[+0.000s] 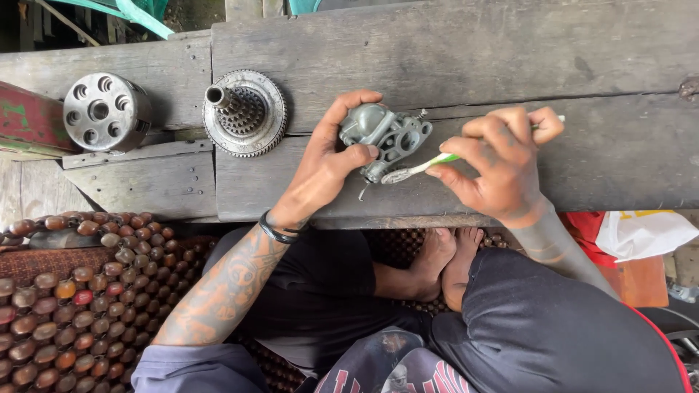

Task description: The person scrubs a small metallic mechanical part with a toothbrush while sitting cross-legged. They rotate the part to clean different sides and crevices, with other mechanical components visible on the wooden surface nearby.

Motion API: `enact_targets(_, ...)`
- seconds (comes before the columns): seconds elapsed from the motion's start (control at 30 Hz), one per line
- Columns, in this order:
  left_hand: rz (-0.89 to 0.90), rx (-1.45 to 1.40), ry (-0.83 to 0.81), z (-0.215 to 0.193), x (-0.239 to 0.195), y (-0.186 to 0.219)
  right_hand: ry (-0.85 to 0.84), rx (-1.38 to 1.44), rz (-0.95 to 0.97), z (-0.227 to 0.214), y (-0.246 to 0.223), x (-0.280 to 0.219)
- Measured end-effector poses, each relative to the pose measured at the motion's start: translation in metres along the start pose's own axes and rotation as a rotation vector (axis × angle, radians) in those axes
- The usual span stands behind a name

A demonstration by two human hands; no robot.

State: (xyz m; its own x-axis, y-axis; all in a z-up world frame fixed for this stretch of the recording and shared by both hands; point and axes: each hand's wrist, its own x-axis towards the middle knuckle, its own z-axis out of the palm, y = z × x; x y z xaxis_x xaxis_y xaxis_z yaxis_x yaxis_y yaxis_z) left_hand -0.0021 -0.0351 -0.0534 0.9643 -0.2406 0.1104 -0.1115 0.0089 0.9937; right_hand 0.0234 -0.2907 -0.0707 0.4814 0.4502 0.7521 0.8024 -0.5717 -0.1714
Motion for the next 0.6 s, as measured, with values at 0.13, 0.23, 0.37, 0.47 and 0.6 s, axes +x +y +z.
enact_targets(0.13, 0.028, 0.0, 0.037, 0.01, -0.003, 0.003, -0.007, 0.006, 0.16, -0.006, 0.006, -0.001)
enact_targets(0.23, -0.006, 0.009, 0.091, 0.015, -0.004, 0.009, -0.004, -0.028, 0.064, 0.0, 0.006, -0.006)
enact_targets(0.37, -0.007, 0.026, 0.114, 0.018, -0.004, 0.011, 0.015, -0.054, 0.064, -0.001, 0.006, -0.006)
enact_targets(0.47, -0.016, -0.015, 0.121, 0.019, -0.005, 0.012, 0.032, -0.063, 0.044, -0.002, 0.006, -0.002)
enact_targets(0.6, -0.032, -0.008, 0.122, 0.021, -0.005, 0.01, 0.034, -0.014, 0.032, -0.003, 0.008, -0.004)
